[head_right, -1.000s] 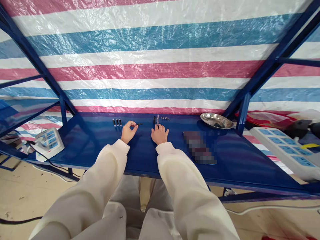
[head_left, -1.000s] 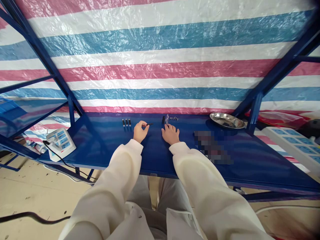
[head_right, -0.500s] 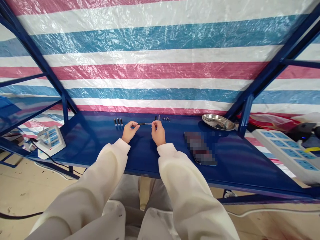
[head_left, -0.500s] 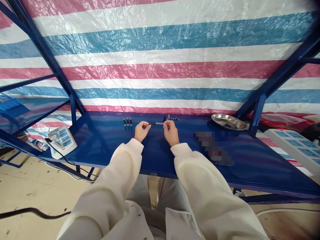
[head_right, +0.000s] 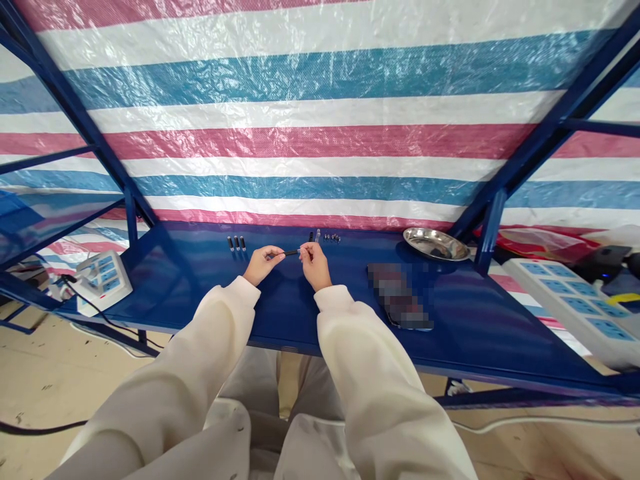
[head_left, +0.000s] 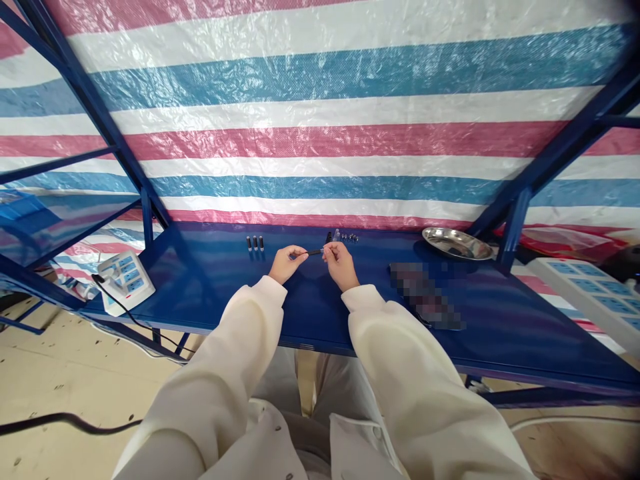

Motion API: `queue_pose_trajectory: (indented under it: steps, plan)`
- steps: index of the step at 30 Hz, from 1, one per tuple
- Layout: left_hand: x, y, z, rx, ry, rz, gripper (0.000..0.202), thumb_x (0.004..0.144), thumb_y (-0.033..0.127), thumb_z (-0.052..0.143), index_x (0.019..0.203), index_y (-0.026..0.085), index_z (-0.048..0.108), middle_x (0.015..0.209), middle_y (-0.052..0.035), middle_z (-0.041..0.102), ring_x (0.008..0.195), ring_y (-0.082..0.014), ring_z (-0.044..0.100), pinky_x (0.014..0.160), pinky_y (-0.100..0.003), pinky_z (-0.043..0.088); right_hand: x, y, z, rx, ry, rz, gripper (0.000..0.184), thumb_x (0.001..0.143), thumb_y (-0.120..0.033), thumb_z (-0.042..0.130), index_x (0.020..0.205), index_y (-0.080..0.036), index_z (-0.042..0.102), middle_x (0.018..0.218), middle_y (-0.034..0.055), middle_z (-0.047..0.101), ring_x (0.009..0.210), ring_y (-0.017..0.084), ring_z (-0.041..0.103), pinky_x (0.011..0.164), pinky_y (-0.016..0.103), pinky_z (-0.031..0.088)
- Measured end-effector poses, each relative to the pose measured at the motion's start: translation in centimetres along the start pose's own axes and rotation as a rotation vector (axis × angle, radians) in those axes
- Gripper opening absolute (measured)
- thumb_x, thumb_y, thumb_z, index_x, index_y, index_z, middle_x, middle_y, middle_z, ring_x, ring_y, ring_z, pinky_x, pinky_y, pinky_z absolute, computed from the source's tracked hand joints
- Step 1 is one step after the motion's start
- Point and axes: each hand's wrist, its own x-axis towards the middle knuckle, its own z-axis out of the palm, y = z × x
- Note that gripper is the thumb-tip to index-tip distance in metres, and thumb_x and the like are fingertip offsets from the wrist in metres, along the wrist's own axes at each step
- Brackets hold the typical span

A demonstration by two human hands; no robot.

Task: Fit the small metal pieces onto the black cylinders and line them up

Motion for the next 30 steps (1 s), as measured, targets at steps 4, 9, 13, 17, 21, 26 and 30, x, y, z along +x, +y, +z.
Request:
queue_pose_trajectory:
  steps: [4, 9, 13, 17, 21, 26, 30]
  plan:
    - [-0.1, 0.2, 0.0, 0.034, -0.01, 0.013, 0.019, 0.071, 0.032, 0.069, 0.08, 0.015, 0.068, 0.08, -0.0055, 0.07, 0.072, -0.0151, 0.062, 0.063, -0.026, 0.045, 0.0, 0.1, 0.0, 0.007, -0.026, 0.02, 0.029, 0.081, -0.049, 0.049, 0.084, -0.021, 0.049, 0.063, -0.0016, 0.054, 0.058, 0.013, 0.052, 0.061, 0.029, 0.044]
    - [-0.2, 0.3, 0.0, 0.068, -0.016, 0.027, 0.02, 0.073, 0.032, 0.067, 0.081, 0.014, 0.068, 0.08, -0.0058, 0.071, 0.072, -0.0153, 0.062, 0.062, -0.026, 0.045, -0.1, 0.1, -0.1, -0.011, -0.046, 0.029, 0.029, 0.081, -0.05, 0.049, 0.082, -0.021, 0.049, 0.063, -0.0017, 0.055, 0.058, 0.013, 0.052, 0.062, 0.029, 0.044]
    - [-0.3, 0.4, 0.1, 0.087, -0.029, 0.025, 0.019, 0.073, 0.032, 0.067, 0.081, 0.014, 0.068, 0.08, -0.0055, 0.071, 0.072, -0.0152, 0.063, 0.062, -0.026, 0.045, 0.0, 0.2, -0.2, -0.007, -0.054, 0.028, 0.029, 0.081, -0.05, 0.049, 0.082, -0.021, 0.049, 0.062, -0.0016, 0.055, 0.058, 0.013, 0.053, 0.062, 0.029, 0.044]
    - [-0.3, 0.8, 0.2, 0.106, -0.005, 0.02, 0.016, 0.074, 0.029, 0.066, 0.081, 0.014, 0.068, 0.08, -0.0055, 0.071, 0.072, -0.0149, 0.063, 0.062, -0.026, 0.045, -0.1, 0.1, -0.1, -0.01, -0.057, 0.031, 0.029, 0.081, -0.05, 0.048, 0.082, -0.021, 0.048, 0.062, -0.0016, 0.054, 0.058, 0.013, 0.052, 0.06, 0.028, 0.043]
    - [-0.7, 1.3, 0.4, 0.156, 0.025, 0.049, 0.015, 0.076, 0.029, 0.065, 0.081, 0.015, 0.069, 0.079, -0.0042, 0.071, 0.071, -0.0145, 0.062, 0.063, -0.026, 0.046, -0.3, -0.2, -0.1, -0.056, -0.056, 0.037, 0.028, 0.084, -0.049, 0.044, 0.082, -0.021, 0.047, 0.062, -0.0017, 0.053, 0.057, 0.013, 0.051, 0.061, 0.028, 0.043]
    - [-0.5, 2.5, 0.2, 0.407, -0.022, 0.251, 0.012, 0.081, 0.027, 0.062, 0.084, 0.018, 0.069, 0.082, -0.0042, 0.071, 0.077, -0.0162, 0.06, 0.071, -0.03, 0.045, -0.5, -0.2, -0.1, -0.146, -0.044, 0.084, 0.03, 0.088, -0.047, 0.034, 0.093, -0.021, 0.048, 0.06, -0.0015, 0.054, 0.058, 0.015, 0.053, 0.064, 0.03, 0.044]
    - [1.8, 5.4, -1.7, 0.731, -0.223, 0.507, 0.018, 0.087, 0.028, 0.055, 0.087, 0.018, 0.069, 0.088, -0.0061, 0.07, 0.085, -0.0194, 0.058, 0.079, -0.034, 0.04, -0.5, -0.5, -0.1, -0.186, -0.072, 0.098, 0.036, 0.088, -0.048, 0.031, 0.1, -0.02, 0.049, 0.062, 0.0004, 0.057, 0.06, 0.017, 0.056, 0.065, 0.031, 0.044]
